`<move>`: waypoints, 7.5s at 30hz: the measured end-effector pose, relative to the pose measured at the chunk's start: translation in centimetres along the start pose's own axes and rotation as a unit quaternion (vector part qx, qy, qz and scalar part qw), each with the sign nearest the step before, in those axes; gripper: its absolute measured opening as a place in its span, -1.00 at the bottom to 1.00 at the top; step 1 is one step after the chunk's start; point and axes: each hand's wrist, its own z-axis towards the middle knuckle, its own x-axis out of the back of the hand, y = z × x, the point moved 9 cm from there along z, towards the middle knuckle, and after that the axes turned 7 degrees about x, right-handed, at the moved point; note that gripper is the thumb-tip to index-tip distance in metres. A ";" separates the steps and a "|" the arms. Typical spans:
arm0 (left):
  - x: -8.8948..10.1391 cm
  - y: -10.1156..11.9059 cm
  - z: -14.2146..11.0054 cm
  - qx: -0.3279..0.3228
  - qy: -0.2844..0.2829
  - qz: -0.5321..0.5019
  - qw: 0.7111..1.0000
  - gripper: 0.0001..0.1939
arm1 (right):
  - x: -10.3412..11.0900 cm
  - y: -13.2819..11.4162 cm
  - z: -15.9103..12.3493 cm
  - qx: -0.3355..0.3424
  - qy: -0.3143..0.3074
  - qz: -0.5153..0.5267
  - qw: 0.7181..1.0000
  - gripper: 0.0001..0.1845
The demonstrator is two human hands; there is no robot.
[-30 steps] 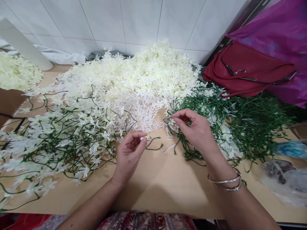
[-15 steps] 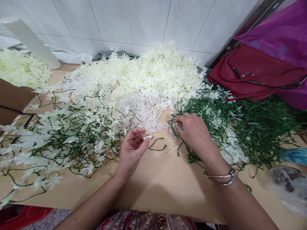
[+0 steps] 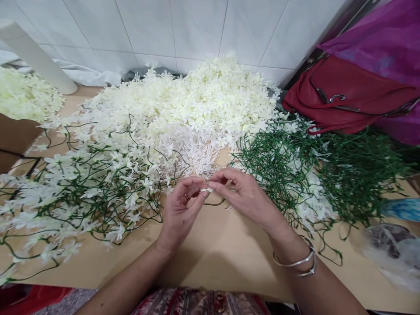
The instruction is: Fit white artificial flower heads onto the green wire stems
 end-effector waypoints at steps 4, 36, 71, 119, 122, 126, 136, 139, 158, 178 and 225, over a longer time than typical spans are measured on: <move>0.3 0.4 -0.4 -0.040 0.006 0.068 0.997 -0.76 | -2.1 1.1 -0.6 -0.060 -0.012 0.154 0.986 -0.87; 0.8 -0.4 0.5 0.018 0.052 0.030 0.998 -0.61 | -1.8 2.3 -0.7 -0.034 0.065 0.226 0.971 -0.89; 0.5 0.5 0.3 0.021 0.038 0.030 0.999 -0.89 | 3.9 1.1 0.4 0.034 0.119 -0.112 0.986 -0.89; 0.5 -1.6 0.6 0.086 0.066 -0.004 0.994 -0.60 | 1.7 3.9 0.1 -0.019 0.162 0.144 0.976 -0.90; 0.5 -1.6 0.5 0.083 0.065 0.000 0.994 -0.60 | 2.3 2.1 0.0 0.032 0.180 0.084 0.980 -0.95; 0.5 -1.6 0.5 0.083 0.065 -0.009 0.994 -0.62 | 1.9 0.2 -0.2 0.069 0.161 0.036 0.984 -0.91; 0.4 -1.6 0.6 0.088 0.061 -0.003 0.994 -0.62 | -0.4 -0.3 -0.3 0.058 0.163 0.076 0.982 -0.90; 0.4 -1.8 0.5 0.087 0.060 -0.002 0.994 -0.64 | -0.9 -0.3 -0.5 0.066 0.166 0.045 0.983 -0.88; 0.2 -0.5 -0.1 -0.023 0.024 0.153 0.988 -0.77 | -2.4 0.5 -0.7 0.028 0.163 0.063 0.984 -0.84; -1.5 2.1 -1.4 -0.162 -0.014 0.282 0.945 -0.86 | -1.0 -0.5 -0.9 0.113 0.171 0.127 0.971 -0.79; -1.9 0.7 1.3 -0.032 -0.013 0.154 0.987 -0.88 | -2.2 5.0 0.3 -0.125 0.038 0.488 0.863 -0.67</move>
